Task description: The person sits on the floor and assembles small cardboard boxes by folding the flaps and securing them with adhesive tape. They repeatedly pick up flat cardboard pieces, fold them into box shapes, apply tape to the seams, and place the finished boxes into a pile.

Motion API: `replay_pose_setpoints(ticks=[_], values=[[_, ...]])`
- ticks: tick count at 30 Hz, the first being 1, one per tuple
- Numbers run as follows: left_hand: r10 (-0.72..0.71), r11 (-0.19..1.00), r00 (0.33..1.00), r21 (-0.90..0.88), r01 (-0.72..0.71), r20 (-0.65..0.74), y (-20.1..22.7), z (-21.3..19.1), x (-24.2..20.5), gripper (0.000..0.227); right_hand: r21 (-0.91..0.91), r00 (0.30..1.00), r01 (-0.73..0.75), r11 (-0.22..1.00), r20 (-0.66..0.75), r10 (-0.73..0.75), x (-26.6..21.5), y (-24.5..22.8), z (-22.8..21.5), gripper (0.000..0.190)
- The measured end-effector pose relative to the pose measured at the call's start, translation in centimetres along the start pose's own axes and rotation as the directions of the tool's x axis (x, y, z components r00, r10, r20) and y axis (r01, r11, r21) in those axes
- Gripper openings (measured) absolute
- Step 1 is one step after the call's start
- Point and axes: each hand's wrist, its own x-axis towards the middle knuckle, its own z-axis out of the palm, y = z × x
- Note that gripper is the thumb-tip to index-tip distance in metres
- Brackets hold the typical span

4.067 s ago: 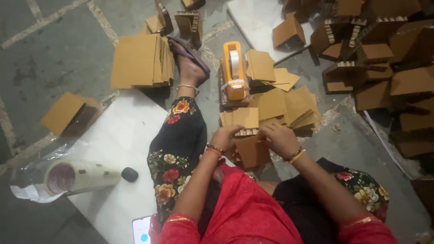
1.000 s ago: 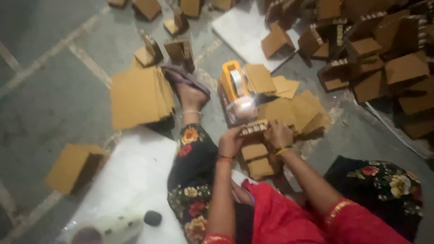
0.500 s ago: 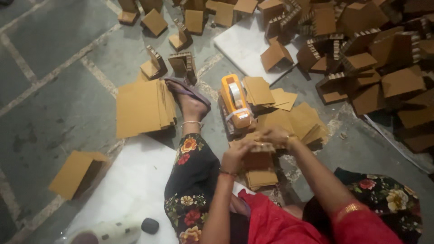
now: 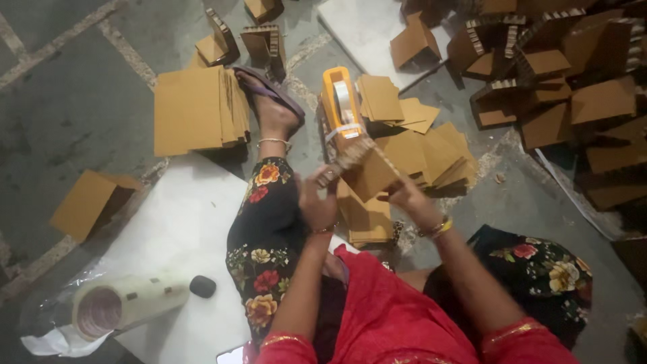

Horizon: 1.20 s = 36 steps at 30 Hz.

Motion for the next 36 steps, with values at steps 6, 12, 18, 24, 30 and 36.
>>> replay_pose_setpoints(ticks=[6,12,18,24,30,36], values=[[-0.424,0.906,0.783,0.206,0.37,0.455,-2.3,-0.4,-0.5,0.041,-0.845,0.837,0.075,0.529,-0.235,-0.495,0.9,-0.6,8.0,0.051],[-0.178,0.911,0.893,0.412,-0.01,0.414,-2.8,-3.7,1.8,0.051,-0.965,0.938,0.185,0.186,0.117,-0.327,3.3,-3.4,4.0,0.041],[-0.294,0.933,0.68,0.357,0.05,0.672,-2.3,1.6,2.3,0.043,-0.882,0.975,0.195,0.429,0.129,-0.179,6.6,-0.9,2.6,0.043],[-0.166,0.965,0.798,0.263,0.01,0.579,-2.9,2.3,0.5,0.046,-0.804,0.961,-0.007,0.594,-0.169,-0.217,16.8,-2.7,3.4,0.028],[-0.013,0.978,0.875,0.19,-0.091,0.484,-2.1,2.3,1.1,0.042,-0.66,0.95,-0.045,0.75,-0.261,-0.173,13.5,-2.9,6.3,0.036],[-0.035,0.983,0.864,0.171,-0.06,0.502,-2.0,2.2,1.2,0.04,-0.755,0.938,-0.193,0.627,-0.329,-0.107,4.0,4.1,2.7,0.044]])
